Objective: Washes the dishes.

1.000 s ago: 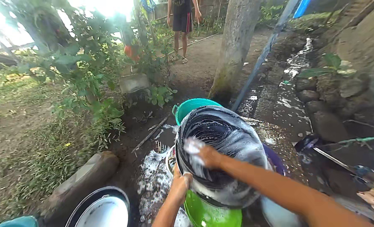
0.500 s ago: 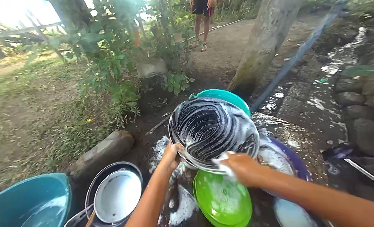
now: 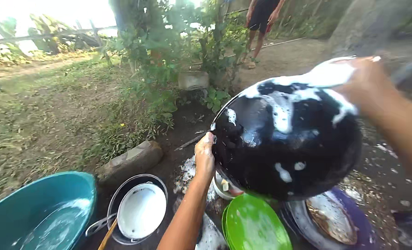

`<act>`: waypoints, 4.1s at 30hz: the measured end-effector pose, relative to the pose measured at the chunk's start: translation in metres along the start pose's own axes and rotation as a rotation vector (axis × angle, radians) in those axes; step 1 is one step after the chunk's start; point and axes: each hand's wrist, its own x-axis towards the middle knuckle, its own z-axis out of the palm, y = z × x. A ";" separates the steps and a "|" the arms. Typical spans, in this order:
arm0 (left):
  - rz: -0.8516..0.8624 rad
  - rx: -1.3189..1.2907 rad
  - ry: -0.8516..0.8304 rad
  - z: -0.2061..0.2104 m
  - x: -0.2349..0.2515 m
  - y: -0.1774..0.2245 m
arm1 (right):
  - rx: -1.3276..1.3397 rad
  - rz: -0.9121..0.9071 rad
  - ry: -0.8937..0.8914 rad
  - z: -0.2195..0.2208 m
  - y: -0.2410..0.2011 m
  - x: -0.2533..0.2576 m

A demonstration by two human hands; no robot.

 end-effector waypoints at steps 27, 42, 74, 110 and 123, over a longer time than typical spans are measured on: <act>-0.129 0.091 0.331 0.008 -0.027 -0.002 | 0.201 0.102 0.325 0.128 0.033 -0.159; -0.190 0.009 0.421 0.007 -0.028 -0.008 | 0.137 -0.122 0.376 0.160 0.005 -0.175; 0.087 0.267 0.175 0.005 -0.047 -0.001 | -0.021 -0.539 0.257 0.168 -0.069 -0.155; 0.292 0.597 -0.036 0.023 -0.039 0.053 | 0.007 -0.303 0.265 0.117 -0.091 -0.097; 0.002 0.241 0.188 0.007 -0.025 0.025 | 0.031 -0.376 0.307 0.186 -0.069 -0.172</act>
